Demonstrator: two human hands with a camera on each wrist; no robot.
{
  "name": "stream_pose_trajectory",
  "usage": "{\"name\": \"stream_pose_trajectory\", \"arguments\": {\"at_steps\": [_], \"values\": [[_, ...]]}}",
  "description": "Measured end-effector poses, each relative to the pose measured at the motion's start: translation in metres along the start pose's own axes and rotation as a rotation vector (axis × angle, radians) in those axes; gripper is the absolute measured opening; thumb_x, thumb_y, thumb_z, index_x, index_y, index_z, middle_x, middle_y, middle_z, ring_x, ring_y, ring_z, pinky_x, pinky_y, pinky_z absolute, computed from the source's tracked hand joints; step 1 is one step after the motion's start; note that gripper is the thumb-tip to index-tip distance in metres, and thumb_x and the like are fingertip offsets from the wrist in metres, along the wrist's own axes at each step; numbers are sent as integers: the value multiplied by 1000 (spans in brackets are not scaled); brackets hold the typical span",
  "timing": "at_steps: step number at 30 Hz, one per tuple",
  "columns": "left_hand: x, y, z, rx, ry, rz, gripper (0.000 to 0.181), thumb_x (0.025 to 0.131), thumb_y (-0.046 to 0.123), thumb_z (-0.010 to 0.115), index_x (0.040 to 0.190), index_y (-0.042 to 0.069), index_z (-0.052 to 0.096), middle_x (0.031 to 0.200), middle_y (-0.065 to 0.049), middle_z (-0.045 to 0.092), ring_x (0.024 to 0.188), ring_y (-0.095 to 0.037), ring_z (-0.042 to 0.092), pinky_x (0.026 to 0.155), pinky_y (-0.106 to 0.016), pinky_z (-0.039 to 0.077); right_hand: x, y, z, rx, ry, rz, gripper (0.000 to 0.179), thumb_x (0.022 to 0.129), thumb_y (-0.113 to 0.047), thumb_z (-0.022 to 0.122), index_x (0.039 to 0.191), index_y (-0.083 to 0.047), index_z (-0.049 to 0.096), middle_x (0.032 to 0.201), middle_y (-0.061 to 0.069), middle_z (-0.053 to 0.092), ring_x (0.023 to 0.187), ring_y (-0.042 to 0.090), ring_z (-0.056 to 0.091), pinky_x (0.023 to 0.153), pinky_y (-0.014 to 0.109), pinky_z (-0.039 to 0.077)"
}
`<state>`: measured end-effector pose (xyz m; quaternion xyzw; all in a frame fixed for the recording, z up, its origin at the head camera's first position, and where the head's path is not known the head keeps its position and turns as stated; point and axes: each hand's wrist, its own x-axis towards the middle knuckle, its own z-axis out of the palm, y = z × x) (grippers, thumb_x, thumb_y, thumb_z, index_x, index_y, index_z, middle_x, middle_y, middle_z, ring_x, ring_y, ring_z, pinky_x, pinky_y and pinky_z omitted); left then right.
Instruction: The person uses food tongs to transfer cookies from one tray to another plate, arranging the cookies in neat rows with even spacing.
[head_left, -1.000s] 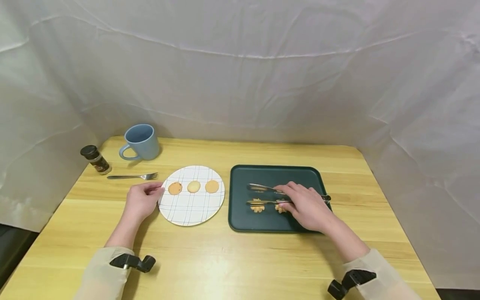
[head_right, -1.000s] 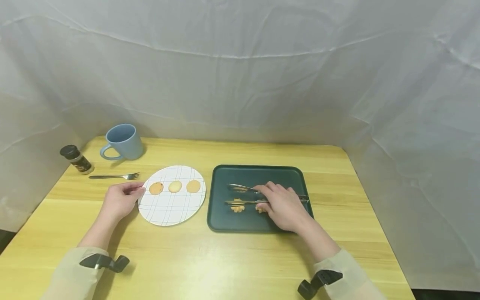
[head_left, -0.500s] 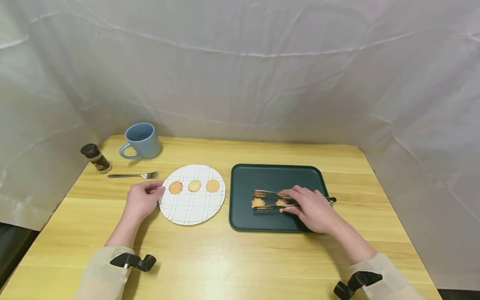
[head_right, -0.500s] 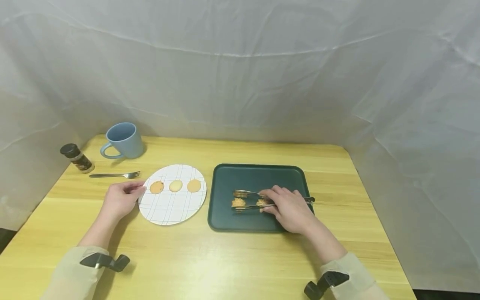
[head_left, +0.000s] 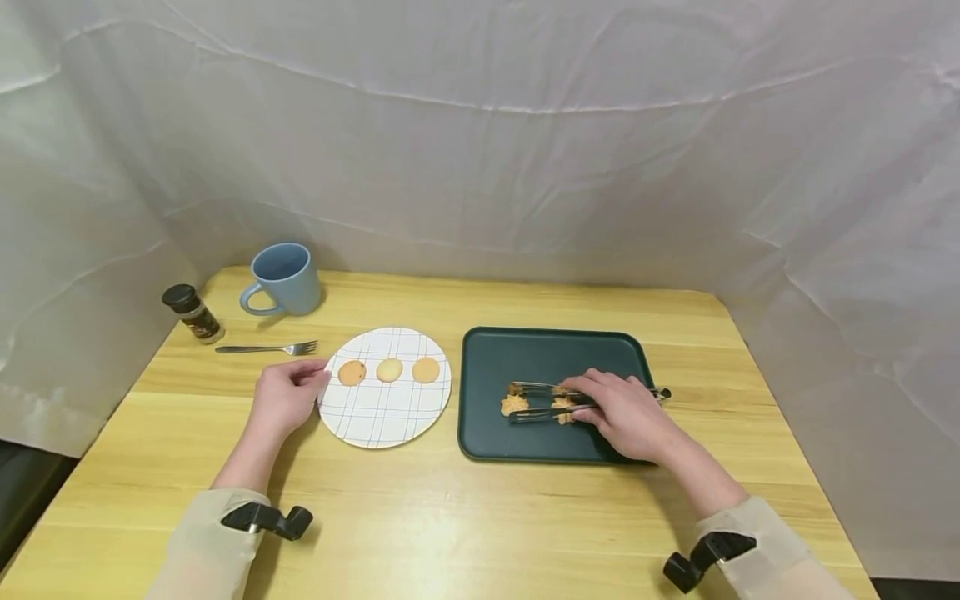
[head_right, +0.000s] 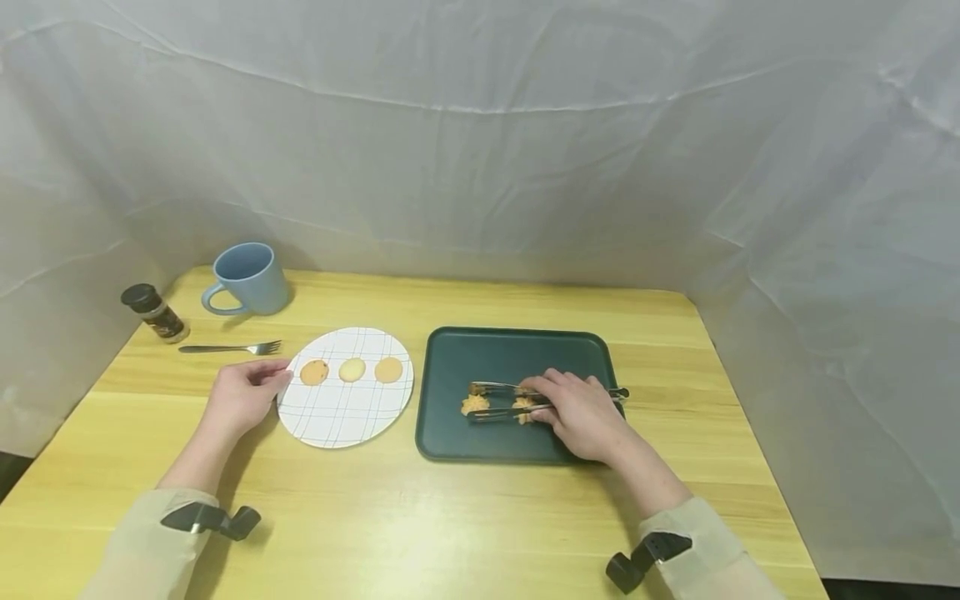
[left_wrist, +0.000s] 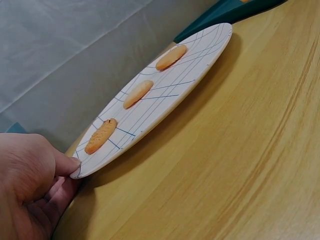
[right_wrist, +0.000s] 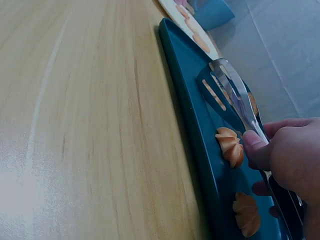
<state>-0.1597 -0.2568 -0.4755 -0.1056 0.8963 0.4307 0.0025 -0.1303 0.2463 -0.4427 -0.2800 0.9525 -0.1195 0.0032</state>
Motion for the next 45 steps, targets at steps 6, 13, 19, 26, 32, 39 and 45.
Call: {"name": "stream_pose_trajectory", "arguments": {"at_steps": [6,13,19,26,32,39,45], "values": [[0,1,0,2,-2,-5,35,105,19,68,131,-3,72,116,-21,73,104,-29,67,77,-24,51,-1,1,1,6,13,3,41,101,-29,74,141,-19,66,127,1,67,113,27,67,83,53,48],[0,1,0,1,5,2,34,104,19,68,130,-3,72,115,-21,74,103,-29,67,76,-23,51,-2,-1,-1,22,33,9,40,101,-29,75,139,-20,66,126,1,68,111,26,66,83,52,47],[0,0,0,-6,7,0,34,104,19,67,130,-3,72,116,-21,74,104,-29,68,76,-23,51,1,-4,-5,26,71,15,42,100,-29,76,140,-19,66,124,1,68,108,25,67,82,51,48],[-1,1,0,-14,10,5,33,104,17,67,130,-4,72,116,-21,73,105,-30,68,78,-25,52,11,-18,-8,26,81,2,44,100,-25,76,142,-20,65,122,1,68,93,19,63,75,45,46],[-1,-1,1,-11,16,12,33,104,16,67,130,-4,72,116,-21,73,105,-30,68,81,-28,53,22,-33,-6,29,75,-3,44,100,-27,75,143,-21,64,120,0,68,91,18,62,80,49,49],[1,-2,2,-15,16,14,33,104,16,68,130,-3,72,115,-21,73,105,-30,68,82,-30,53,37,-50,-1,44,73,-25,42,102,-30,73,142,-21,65,122,0,67,101,22,66,83,52,50],[0,-2,1,-12,19,22,32,104,17,68,129,-4,72,114,-21,74,103,-29,68,77,-24,52,49,-65,5,42,48,-31,41,104,-32,69,143,-22,64,123,0,67,106,23,65,81,49,49]]}}
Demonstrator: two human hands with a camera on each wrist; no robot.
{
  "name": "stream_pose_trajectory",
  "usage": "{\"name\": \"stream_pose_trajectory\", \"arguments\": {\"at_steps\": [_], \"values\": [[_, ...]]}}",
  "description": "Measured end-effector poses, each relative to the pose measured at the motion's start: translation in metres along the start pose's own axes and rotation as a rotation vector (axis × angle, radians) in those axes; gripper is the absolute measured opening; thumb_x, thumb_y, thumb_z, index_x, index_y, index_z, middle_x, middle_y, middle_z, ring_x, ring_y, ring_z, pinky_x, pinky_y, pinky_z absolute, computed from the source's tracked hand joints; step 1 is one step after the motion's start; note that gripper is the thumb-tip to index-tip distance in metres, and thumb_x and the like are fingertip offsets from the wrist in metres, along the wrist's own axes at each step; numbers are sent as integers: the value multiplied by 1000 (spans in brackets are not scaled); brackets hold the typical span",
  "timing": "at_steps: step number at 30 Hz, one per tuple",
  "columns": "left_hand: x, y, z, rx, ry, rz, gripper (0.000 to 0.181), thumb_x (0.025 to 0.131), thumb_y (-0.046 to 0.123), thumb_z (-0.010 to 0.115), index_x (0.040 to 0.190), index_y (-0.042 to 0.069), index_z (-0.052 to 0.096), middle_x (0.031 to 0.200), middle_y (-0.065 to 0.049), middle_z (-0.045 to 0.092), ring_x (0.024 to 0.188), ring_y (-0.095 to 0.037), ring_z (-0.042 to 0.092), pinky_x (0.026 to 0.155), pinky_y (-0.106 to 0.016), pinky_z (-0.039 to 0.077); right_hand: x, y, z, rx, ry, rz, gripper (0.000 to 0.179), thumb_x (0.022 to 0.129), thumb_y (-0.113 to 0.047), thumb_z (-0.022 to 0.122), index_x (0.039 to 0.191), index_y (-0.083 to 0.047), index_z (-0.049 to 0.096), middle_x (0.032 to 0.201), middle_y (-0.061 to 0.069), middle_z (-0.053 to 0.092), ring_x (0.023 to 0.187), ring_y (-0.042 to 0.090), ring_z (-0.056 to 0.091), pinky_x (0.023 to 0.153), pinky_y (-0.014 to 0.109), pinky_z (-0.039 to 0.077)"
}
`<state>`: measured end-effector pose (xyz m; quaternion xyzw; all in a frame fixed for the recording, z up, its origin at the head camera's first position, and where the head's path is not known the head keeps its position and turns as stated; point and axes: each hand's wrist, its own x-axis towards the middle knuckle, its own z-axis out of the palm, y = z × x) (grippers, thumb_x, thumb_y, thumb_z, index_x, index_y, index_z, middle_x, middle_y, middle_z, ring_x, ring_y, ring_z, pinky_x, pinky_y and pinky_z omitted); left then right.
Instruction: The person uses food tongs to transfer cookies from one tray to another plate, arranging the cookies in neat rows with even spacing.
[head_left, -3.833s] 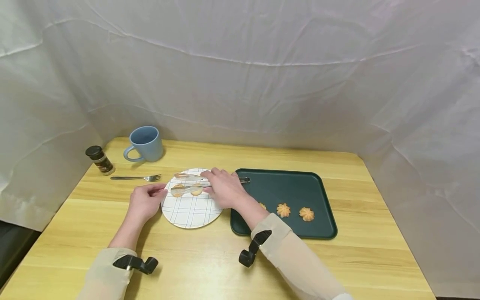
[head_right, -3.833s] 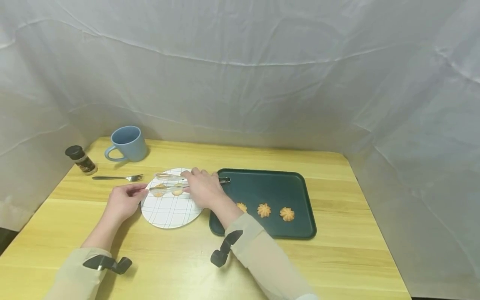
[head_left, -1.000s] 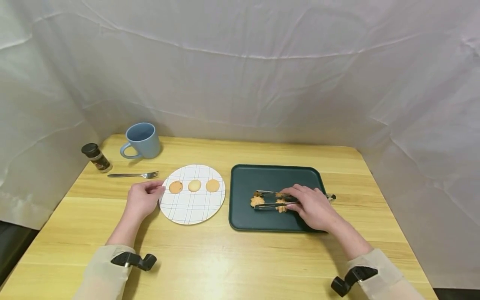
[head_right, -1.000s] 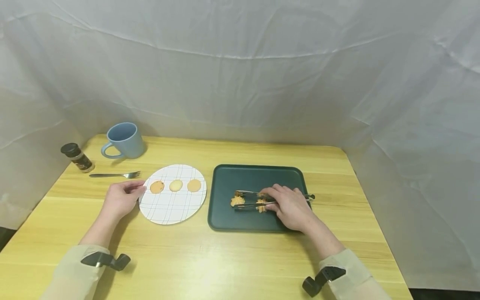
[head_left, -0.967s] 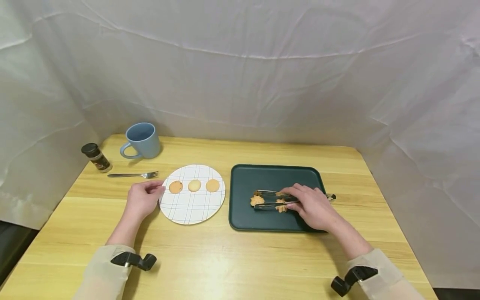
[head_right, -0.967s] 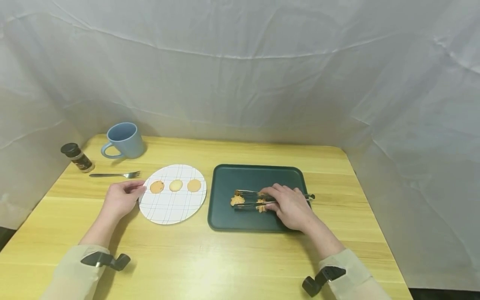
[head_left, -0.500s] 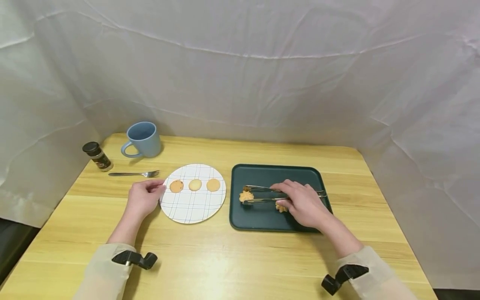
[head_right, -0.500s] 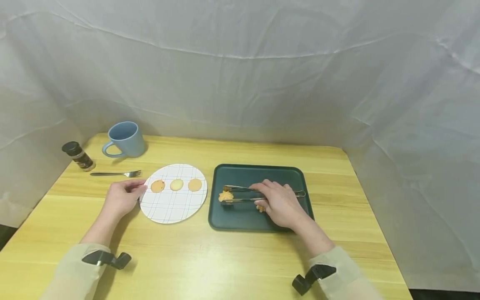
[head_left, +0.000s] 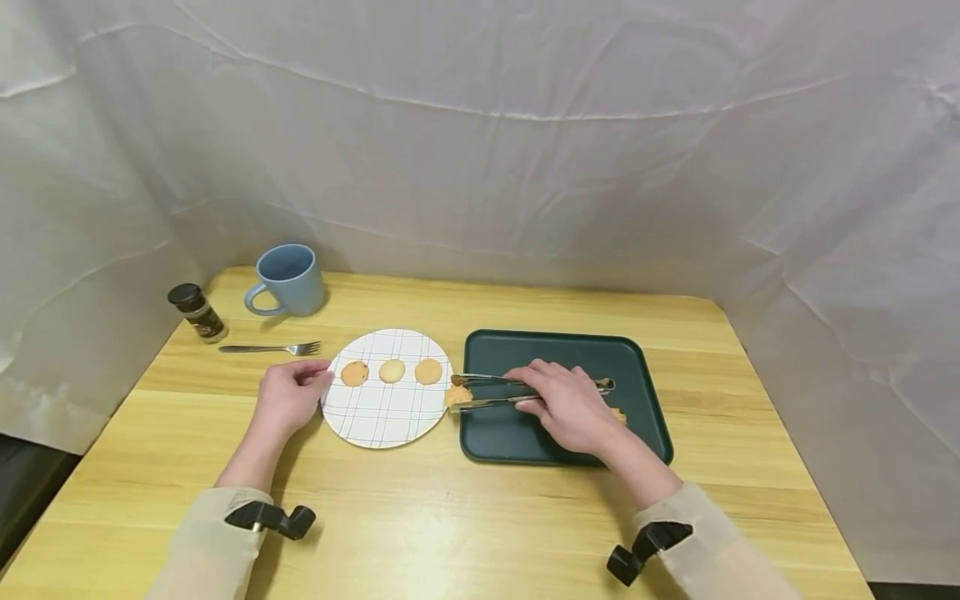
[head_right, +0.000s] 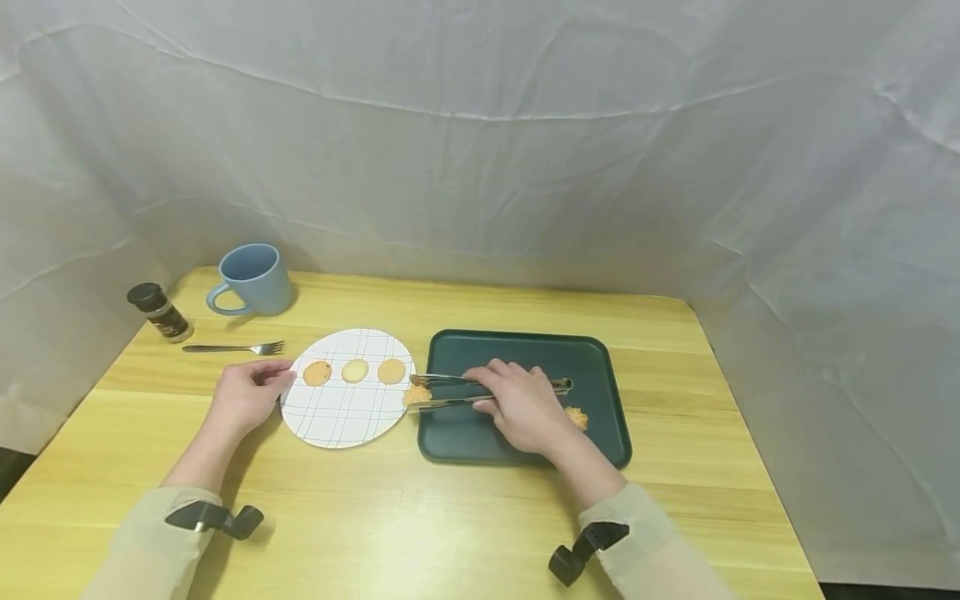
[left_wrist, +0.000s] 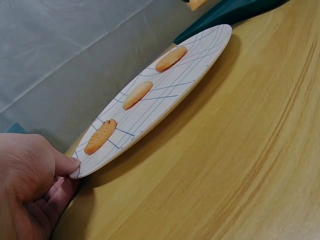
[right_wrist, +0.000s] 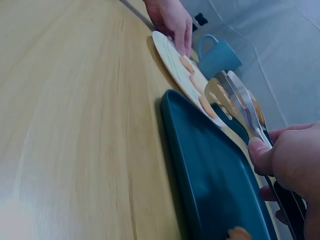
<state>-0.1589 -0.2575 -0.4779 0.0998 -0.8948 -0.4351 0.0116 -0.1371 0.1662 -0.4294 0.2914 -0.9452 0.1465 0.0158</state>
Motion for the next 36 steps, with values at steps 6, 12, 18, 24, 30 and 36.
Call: {"name": "stream_pose_trajectory", "arguments": {"at_steps": [6,12,18,24,30,36], "values": [[0,0,0,-3,-2,-2,33,104,17,68,129,-4,72,114,-21,74,103,-30,68,77,-24,52,13,-12,8,-6,-31,-1,41,105,-33,68,144,-23,63,127,0,66,110,24,65,84,51,49],[0,0,0,-7,-1,-5,33,104,16,67,130,-4,72,115,-21,73,104,-30,68,78,-24,52,26,-21,17,-18,-43,-15,41,105,-34,68,144,-25,63,126,-1,66,107,23,64,82,49,48],[0,0,1,0,0,-9,33,104,17,68,130,-3,72,115,-21,74,103,-29,68,78,-26,52,36,-28,23,-37,-59,-12,42,105,-34,67,145,-25,62,126,0,65,110,25,64,85,50,48],[1,0,1,1,-4,-18,33,104,18,68,130,-3,72,115,-21,73,103,-29,68,80,-30,53,40,-31,26,-34,-86,3,44,105,-34,67,147,-24,61,129,1,65,112,26,64,87,52,48],[1,0,0,-5,10,23,32,103,16,69,128,-4,73,113,-21,75,102,-30,69,77,-23,52,40,-32,21,-22,-106,2,48,104,-35,70,149,-24,59,131,0,64,115,25,63,89,52,48],[0,-2,0,0,14,49,32,103,15,69,126,-5,73,111,-21,76,99,-29,70,72,-18,51,34,-33,11,17,-115,5,49,103,-34,71,149,-24,59,132,0,63,116,25,63,94,58,49]]}}
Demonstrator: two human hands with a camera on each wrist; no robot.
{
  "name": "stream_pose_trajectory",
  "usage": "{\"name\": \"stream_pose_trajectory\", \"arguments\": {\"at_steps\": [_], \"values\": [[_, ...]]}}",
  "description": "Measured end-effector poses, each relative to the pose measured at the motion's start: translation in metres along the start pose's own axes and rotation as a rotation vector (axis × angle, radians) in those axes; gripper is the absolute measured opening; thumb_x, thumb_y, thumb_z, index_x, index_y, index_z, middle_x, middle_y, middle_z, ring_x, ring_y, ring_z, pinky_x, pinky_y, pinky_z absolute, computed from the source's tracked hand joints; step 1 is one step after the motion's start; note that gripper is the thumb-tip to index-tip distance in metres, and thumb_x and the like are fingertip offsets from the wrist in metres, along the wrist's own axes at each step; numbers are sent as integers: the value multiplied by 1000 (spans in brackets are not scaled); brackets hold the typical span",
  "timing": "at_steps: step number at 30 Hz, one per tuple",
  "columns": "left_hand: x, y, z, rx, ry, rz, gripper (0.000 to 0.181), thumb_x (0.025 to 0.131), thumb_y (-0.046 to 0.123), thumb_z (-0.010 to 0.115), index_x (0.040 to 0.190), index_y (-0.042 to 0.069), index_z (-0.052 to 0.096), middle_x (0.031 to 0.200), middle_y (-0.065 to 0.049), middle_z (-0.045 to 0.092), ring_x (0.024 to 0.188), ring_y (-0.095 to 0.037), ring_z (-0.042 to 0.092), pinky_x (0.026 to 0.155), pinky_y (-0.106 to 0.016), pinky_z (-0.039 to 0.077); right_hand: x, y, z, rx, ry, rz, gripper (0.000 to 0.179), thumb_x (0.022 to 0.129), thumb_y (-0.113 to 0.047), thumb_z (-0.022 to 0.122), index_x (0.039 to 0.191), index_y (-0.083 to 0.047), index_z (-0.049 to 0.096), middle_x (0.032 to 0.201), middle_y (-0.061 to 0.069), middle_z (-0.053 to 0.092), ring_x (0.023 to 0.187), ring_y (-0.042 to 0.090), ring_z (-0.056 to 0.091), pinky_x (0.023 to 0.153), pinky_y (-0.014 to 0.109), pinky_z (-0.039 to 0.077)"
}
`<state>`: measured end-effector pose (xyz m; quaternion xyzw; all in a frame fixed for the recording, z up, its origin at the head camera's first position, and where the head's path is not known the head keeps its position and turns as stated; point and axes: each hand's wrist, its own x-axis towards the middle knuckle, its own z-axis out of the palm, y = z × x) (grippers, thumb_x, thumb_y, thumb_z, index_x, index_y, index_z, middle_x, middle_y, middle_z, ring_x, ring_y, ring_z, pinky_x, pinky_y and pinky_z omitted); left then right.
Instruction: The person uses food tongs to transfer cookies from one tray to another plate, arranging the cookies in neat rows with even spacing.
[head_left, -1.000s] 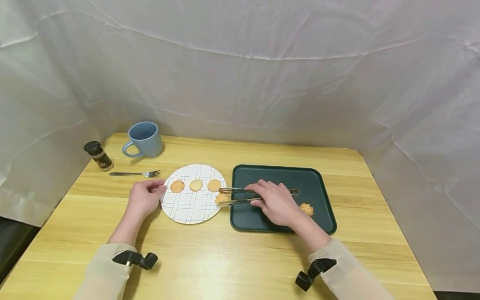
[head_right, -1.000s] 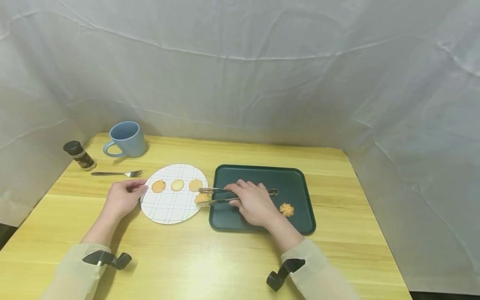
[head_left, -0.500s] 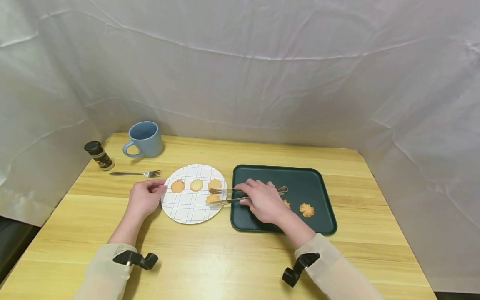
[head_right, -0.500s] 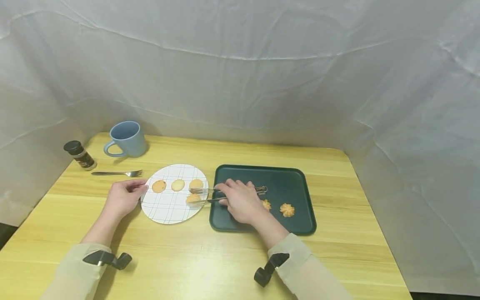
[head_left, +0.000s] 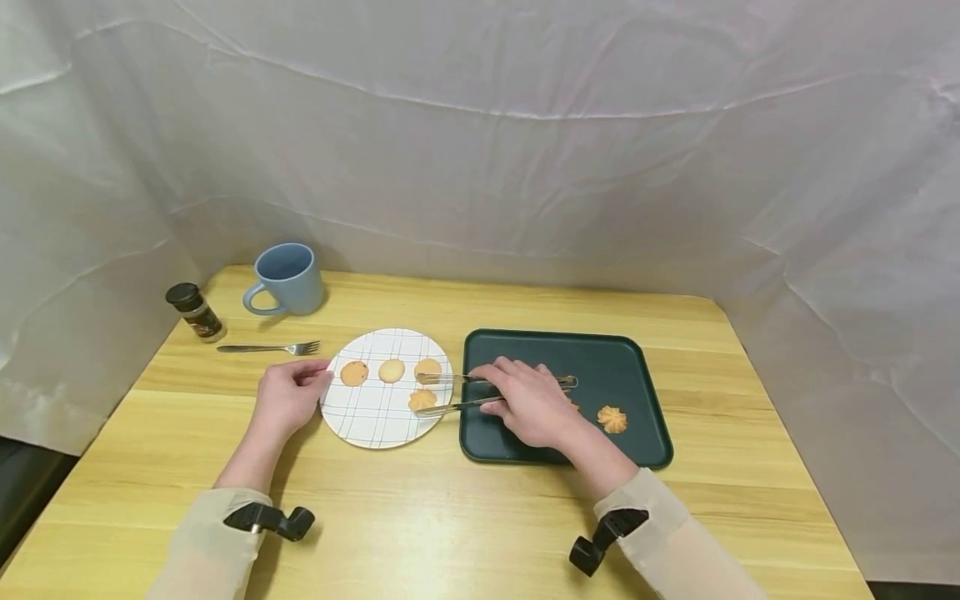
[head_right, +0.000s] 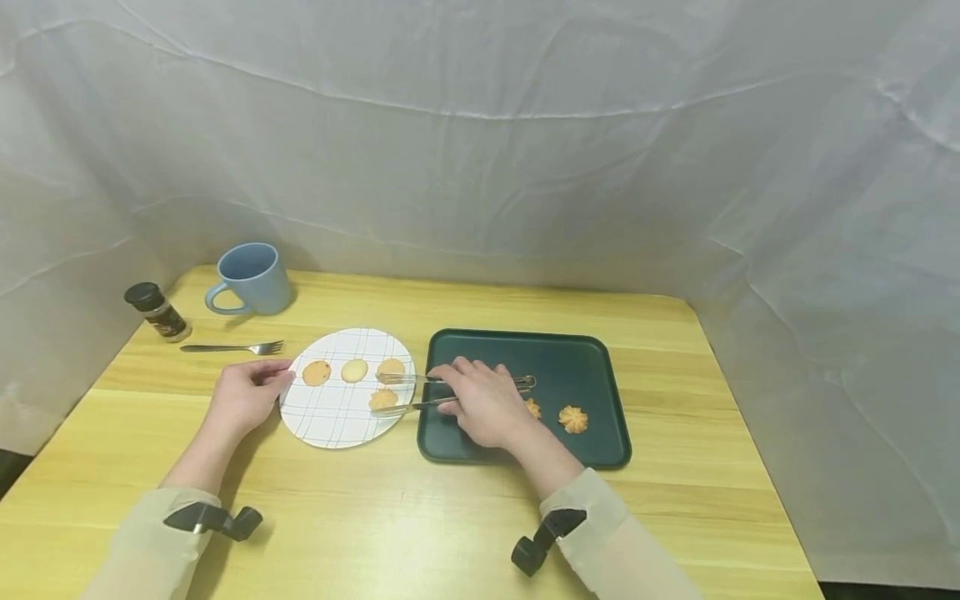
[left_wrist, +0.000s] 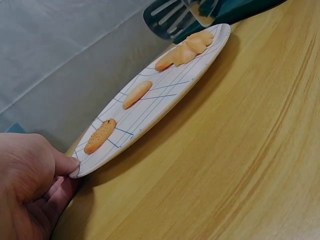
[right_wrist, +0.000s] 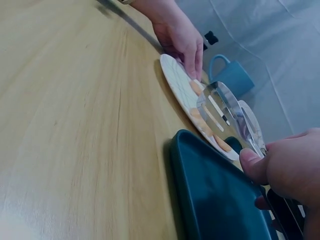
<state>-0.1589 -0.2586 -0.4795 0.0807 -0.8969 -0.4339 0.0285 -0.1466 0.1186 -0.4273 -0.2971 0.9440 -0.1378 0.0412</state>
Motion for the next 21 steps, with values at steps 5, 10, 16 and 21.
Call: {"name": "stream_pose_trajectory", "arguments": {"at_steps": [5,10,16,21], "values": [[0,-1,0,14,-8,-9,33,103,16,68,128,-4,73,112,-21,75,101,-29,70,73,-19,51,-9,3,-6,18,8,5,49,103,-33,71,149,-24,58,130,1,64,111,23,63,93,58,49],[0,-1,0,10,-9,-9,33,103,16,67,128,-5,73,112,-21,75,102,-30,69,73,-19,51,-19,8,-7,3,20,19,49,102,-32,72,149,-22,59,128,2,64,106,23,63,91,57,49],[-1,0,-1,4,-16,-15,33,103,16,67,129,-5,72,114,-22,74,103,-30,69,73,-18,51,-32,17,-10,11,40,55,50,102,-32,73,149,-21,59,129,3,65,112,26,64,95,61,48],[-1,0,-1,-1,-13,-14,33,103,16,67,128,-5,72,113,-22,74,103,-30,69,73,-18,50,-44,29,-13,25,62,70,51,102,-31,73,149,-20,59,130,4,65,114,27,64,98,64,46]]}}
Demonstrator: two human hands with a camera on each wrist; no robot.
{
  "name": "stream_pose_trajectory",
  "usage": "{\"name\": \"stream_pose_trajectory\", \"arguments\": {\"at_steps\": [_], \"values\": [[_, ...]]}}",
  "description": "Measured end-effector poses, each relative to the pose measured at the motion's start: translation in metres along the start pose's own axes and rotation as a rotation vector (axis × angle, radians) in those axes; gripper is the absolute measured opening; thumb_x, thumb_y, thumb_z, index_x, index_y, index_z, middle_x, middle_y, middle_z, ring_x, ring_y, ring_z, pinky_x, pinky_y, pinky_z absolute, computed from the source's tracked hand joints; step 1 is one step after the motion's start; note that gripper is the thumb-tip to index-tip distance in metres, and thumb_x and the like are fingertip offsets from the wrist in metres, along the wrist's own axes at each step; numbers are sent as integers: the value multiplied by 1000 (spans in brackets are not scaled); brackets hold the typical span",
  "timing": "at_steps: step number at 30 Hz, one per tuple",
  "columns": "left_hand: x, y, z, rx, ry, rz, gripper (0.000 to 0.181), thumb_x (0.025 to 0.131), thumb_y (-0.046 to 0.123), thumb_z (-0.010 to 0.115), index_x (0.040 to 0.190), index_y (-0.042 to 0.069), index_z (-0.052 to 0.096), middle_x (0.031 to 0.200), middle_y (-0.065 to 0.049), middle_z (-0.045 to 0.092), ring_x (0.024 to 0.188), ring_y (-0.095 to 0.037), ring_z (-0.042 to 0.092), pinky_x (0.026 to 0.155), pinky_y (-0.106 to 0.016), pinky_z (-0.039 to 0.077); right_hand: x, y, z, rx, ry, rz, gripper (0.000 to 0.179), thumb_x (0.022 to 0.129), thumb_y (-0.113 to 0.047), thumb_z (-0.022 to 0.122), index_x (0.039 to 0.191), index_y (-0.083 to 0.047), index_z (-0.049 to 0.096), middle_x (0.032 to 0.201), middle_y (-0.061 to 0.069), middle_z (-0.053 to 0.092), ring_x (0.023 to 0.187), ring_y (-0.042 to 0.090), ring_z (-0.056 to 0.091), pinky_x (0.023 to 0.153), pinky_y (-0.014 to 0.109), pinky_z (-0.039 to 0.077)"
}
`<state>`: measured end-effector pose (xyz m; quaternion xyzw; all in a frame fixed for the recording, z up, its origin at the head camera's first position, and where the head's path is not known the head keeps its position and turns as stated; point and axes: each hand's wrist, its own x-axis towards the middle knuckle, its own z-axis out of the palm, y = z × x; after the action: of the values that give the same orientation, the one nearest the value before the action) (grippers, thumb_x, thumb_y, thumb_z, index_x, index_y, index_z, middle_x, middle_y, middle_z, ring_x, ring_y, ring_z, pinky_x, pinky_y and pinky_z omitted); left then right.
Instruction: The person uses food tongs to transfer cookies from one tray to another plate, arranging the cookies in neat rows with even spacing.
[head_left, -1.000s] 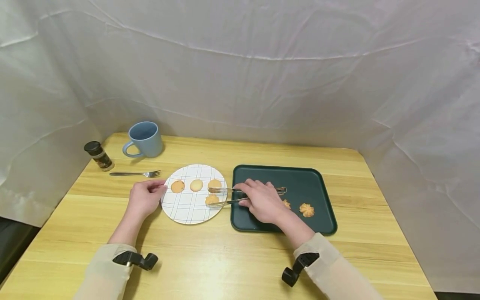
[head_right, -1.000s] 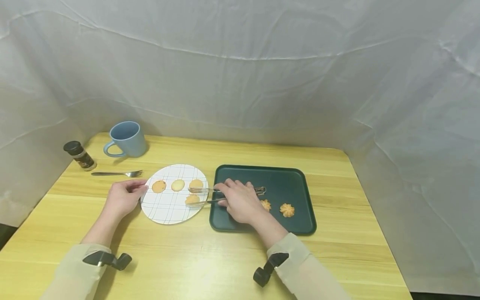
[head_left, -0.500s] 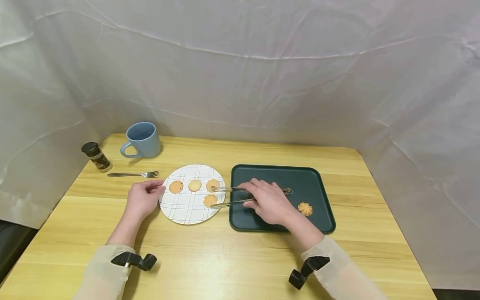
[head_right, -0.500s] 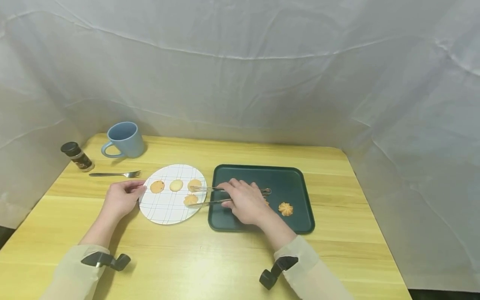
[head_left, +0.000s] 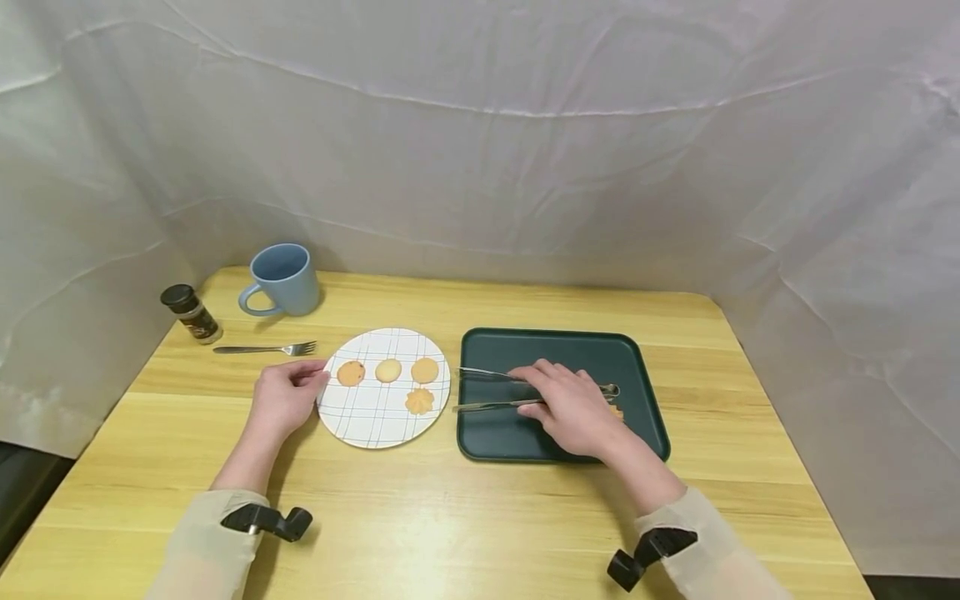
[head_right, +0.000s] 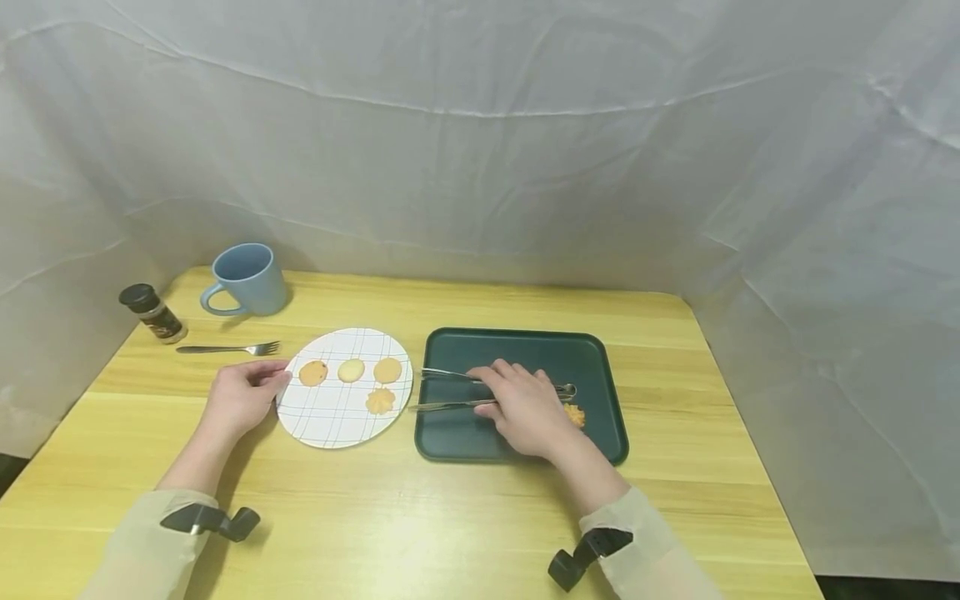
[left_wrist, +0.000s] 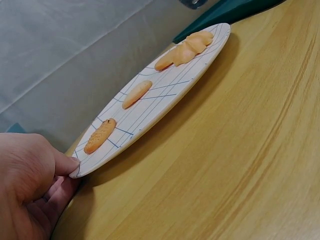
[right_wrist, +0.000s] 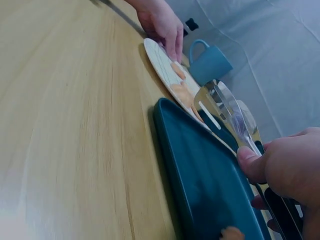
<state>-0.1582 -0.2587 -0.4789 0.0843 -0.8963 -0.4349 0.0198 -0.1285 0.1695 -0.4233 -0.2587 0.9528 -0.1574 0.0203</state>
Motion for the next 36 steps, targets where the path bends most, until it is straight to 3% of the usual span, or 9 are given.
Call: {"name": "stream_pose_trajectory", "arguments": {"at_steps": [8,15,26,31,36], "values": [[0,0,1,-5,8,-1,32,103,15,67,128,-5,72,113,-22,75,102,-30,69,73,-17,50,-17,17,-1,8,32,17,50,101,-29,74,148,-20,60,127,3,66,100,20,63,92,59,48],[-1,-1,1,-3,10,-1,32,103,15,67,128,-5,72,113,-22,75,103,-30,69,74,-17,50,-29,28,-3,15,36,46,51,101,-30,75,148,-19,60,127,3,66,111,25,64,95,64,46],[2,-2,1,-3,11,-9,33,103,16,68,129,-4,73,113,-20,75,103,-29,69,74,-17,51,-51,49,-7,15,60,106,51,101,-30,76,148,-19,60,128,3,67,111,27,65,94,64,46],[2,-2,0,-2,12,-6,32,104,15,67,129,-4,73,113,-21,75,102,-29,69,73,-17,50,-57,56,-9,30,58,126,52,100,-27,76,149,-19,59,122,2,66,96,19,63,93,66,46],[1,-1,1,-8,5,-12,32,103,15,68,128,-4,73,112,-21,74,102,-29,68,72,-17,51,-68,64,-10,42,56,138,51,100,-25,77,148,-19,60,104,-6,61,82,11,54,81,53,47]]}}
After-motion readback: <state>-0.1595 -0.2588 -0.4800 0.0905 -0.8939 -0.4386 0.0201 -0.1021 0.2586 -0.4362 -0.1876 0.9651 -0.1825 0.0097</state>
